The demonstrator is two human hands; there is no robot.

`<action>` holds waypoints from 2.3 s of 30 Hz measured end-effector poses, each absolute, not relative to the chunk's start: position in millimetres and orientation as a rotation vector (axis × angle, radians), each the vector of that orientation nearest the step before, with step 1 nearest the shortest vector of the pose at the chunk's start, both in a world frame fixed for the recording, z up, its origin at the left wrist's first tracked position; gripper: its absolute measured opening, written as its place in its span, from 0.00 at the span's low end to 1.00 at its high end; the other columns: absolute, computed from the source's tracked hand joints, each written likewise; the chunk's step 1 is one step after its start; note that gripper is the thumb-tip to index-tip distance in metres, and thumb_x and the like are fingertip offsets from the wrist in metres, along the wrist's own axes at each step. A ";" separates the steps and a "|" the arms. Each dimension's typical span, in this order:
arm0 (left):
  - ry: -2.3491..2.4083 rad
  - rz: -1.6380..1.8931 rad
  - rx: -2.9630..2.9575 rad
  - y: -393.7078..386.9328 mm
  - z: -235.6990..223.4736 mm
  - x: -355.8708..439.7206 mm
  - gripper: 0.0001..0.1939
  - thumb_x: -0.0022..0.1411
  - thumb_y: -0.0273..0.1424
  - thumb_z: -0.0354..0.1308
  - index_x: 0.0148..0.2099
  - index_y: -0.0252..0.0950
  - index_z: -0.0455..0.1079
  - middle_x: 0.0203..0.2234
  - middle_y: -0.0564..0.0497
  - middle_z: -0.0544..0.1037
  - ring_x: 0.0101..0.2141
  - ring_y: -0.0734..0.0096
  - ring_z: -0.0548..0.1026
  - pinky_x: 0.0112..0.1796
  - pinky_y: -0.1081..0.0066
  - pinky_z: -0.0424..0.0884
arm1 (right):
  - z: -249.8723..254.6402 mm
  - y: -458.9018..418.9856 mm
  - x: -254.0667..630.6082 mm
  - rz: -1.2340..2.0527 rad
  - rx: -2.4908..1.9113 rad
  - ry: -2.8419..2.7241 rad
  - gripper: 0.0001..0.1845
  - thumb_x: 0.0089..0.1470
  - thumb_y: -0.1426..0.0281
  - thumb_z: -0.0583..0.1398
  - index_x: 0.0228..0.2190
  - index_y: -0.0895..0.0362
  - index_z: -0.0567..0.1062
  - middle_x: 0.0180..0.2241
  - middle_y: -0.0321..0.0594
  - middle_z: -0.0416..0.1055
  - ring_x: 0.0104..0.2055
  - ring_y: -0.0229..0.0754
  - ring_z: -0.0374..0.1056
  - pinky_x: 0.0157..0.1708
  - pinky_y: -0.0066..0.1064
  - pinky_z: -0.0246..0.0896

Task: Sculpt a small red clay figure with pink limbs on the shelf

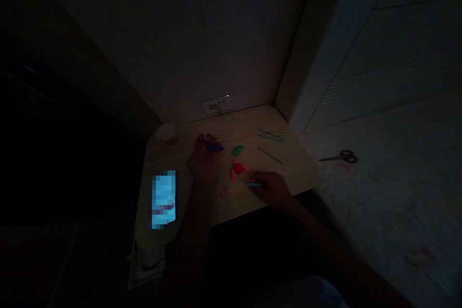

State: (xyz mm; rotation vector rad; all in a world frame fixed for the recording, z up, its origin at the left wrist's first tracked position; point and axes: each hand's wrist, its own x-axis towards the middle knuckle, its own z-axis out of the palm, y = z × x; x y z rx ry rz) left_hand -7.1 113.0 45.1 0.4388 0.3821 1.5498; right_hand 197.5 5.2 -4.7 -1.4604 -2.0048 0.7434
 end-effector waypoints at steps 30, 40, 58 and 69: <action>0.552 1.477 0.351 109.7 46.5 -4.2 0.35 0.73 0.51 0.49 0.19 0.37 0.47 0.11 0.59 0.50 0.13 0.80 0.50 0.14 0.78 0.46 | -6.0 5.7 199.3 0.760 -1.444 -1.994 0.11 0.61 0.67 0.60 0.40 0.52 0.82 0.41 0.42 0.84 0.41 0.48 0.79 0.41 0.33 0.66; 0.592 1.508 0.440 112.9 43.4 0.5 0.08 0.61 0.27 0.67 0.40 0.38 0.71 0.19 0.61 0.67 0.18 0.83 0.66 0.16 0.83 0.51 | -6.6 5.2 199.0 0.777 -1.432 -1.987 0.11 0.62 0.65 0.60 0.39 0.52 0.82 0.40 0.41 0.83 0.40 0.48 0.78 0.40 0.33 0.65; 0.505 1.499 0.351 111.2 43.5 -5.3 0.25 0.70 0.45 0.59 0.26 0.37 0.58 0.13 0.61 0.55 0.13 0.81 0.55 0.17 0.77 0.53 | -5.9 4.6 198.4 0.751 -1.422 -1.987 0.10 0.61 0.65 0.60 0.38 0.53 0.81 0.38 0.41 0.83 0.39 0.48 0.79 0.39 0.33 0.63; 0.560 1.481 0.625 115.4 30.7 -0.4 0.17 0.56 0.32 0.74 0.46 0.36 0.78 0.49 0.45 0.82 0.44 0.72 0.81 0.39 0.79 0.74 | -8.5 5.2 198.8 0.751 -1.433 -1.999 0.10 0.61 0.65 0.60 0.38 0.53 0.81 0.38 0.42 0.83 0.40 0.48 0.79 0.39 0.33 0.63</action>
